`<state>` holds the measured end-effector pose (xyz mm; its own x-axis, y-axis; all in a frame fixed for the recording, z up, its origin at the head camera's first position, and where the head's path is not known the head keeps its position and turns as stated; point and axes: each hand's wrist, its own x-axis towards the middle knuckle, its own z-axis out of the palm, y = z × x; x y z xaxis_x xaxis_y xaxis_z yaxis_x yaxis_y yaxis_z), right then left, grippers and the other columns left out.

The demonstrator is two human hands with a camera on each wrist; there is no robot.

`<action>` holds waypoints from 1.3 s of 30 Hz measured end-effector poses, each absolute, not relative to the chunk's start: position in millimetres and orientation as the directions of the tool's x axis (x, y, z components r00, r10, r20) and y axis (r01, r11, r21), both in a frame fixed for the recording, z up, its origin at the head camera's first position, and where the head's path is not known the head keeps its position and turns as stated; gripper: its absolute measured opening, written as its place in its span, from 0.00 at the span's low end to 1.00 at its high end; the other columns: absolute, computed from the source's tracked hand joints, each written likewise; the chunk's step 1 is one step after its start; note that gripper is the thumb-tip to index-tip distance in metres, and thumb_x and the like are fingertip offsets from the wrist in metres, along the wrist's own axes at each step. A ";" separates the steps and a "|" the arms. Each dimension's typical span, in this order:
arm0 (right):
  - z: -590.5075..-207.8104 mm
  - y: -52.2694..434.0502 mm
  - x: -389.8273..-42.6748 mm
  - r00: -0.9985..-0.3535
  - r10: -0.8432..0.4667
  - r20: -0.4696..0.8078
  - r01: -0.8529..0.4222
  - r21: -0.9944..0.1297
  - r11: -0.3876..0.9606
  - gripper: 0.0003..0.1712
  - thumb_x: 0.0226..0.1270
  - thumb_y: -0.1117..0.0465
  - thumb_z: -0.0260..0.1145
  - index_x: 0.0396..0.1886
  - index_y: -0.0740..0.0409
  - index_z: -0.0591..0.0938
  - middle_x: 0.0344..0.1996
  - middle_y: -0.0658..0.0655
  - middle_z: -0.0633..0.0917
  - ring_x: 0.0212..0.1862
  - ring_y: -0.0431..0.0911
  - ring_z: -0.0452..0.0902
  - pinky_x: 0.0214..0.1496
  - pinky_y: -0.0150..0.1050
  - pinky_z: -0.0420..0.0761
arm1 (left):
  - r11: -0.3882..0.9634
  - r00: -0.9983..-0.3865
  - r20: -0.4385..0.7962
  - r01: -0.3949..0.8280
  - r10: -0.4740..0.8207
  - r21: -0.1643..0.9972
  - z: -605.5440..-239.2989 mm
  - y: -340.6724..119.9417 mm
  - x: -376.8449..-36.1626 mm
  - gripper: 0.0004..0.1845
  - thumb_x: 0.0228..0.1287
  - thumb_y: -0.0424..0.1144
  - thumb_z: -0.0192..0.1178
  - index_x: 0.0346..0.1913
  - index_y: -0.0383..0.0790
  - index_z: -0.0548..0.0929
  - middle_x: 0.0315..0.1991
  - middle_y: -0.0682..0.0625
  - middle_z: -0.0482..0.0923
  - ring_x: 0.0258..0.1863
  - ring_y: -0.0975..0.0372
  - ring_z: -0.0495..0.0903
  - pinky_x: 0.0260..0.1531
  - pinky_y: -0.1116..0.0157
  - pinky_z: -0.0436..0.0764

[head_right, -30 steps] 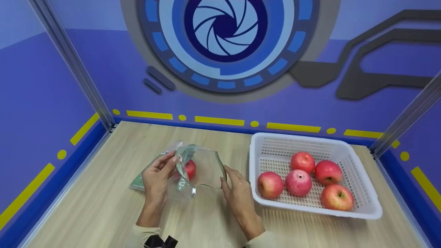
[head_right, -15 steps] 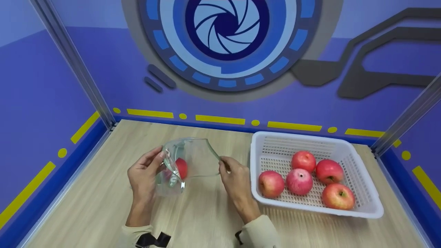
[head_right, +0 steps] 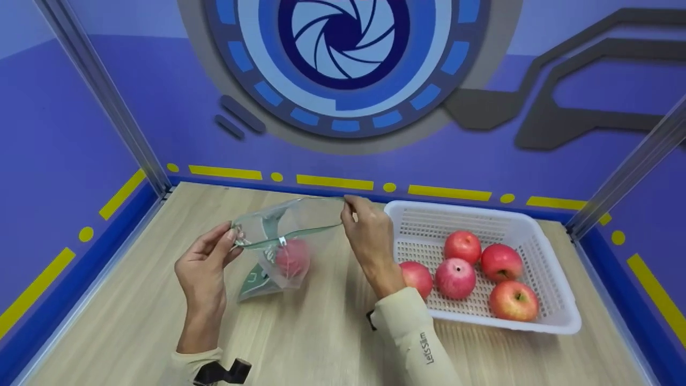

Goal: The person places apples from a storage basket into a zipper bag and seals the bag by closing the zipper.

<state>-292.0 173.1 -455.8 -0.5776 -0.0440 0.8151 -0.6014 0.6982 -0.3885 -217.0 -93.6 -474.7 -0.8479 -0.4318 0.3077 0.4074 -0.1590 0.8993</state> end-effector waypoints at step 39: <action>-474.6 217.1 -258.6 -0.823 0.076 0.563 -0.393 -0.662 0.639 0.08 0.72 0.67 0.73 0.48 0.61 0.91 0.34 0.52 0.92 0.35 0.45 0.87 0.44 0.19 0.79 | -0.032 -0.885 0.392 0.412 -0.250 0.910 -473.6 -62.0 -237.8 0.06 0.71 0.32 0.71 0.44 0.32 0.89 0.36 0.45 0.88 0.34 0.54 0.90 0.41 0.61 0.90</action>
